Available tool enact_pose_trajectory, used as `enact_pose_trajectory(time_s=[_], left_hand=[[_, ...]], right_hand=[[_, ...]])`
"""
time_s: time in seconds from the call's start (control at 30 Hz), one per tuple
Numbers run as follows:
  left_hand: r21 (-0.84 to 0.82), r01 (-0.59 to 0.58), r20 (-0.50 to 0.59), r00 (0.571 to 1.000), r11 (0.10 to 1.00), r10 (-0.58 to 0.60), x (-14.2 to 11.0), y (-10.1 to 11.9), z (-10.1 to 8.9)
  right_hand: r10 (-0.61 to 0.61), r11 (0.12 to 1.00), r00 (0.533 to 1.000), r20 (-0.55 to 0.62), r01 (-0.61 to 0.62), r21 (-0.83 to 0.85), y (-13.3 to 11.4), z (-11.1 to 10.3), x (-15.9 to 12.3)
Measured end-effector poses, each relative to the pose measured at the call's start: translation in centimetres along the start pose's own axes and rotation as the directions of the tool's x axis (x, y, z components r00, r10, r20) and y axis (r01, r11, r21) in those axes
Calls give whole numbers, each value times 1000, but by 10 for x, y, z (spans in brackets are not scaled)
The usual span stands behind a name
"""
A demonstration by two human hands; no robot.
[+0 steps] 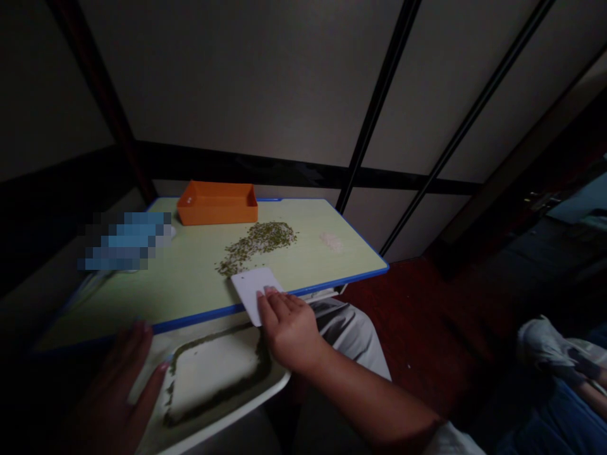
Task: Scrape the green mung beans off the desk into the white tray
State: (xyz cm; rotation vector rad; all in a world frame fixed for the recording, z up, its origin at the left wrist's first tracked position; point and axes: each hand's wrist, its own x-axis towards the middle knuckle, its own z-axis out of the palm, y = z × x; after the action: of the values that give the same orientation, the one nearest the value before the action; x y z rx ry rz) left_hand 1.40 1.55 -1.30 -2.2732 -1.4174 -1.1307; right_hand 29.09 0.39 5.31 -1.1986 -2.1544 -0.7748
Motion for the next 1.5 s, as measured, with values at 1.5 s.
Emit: enact_pose_trajectory(time_s=[1.5], left_hand=[[-143,46,-11,999,989,-49,-10,-18,17]], right_hand=[[176,984,984,-30,-176,-9,39,22,4]])
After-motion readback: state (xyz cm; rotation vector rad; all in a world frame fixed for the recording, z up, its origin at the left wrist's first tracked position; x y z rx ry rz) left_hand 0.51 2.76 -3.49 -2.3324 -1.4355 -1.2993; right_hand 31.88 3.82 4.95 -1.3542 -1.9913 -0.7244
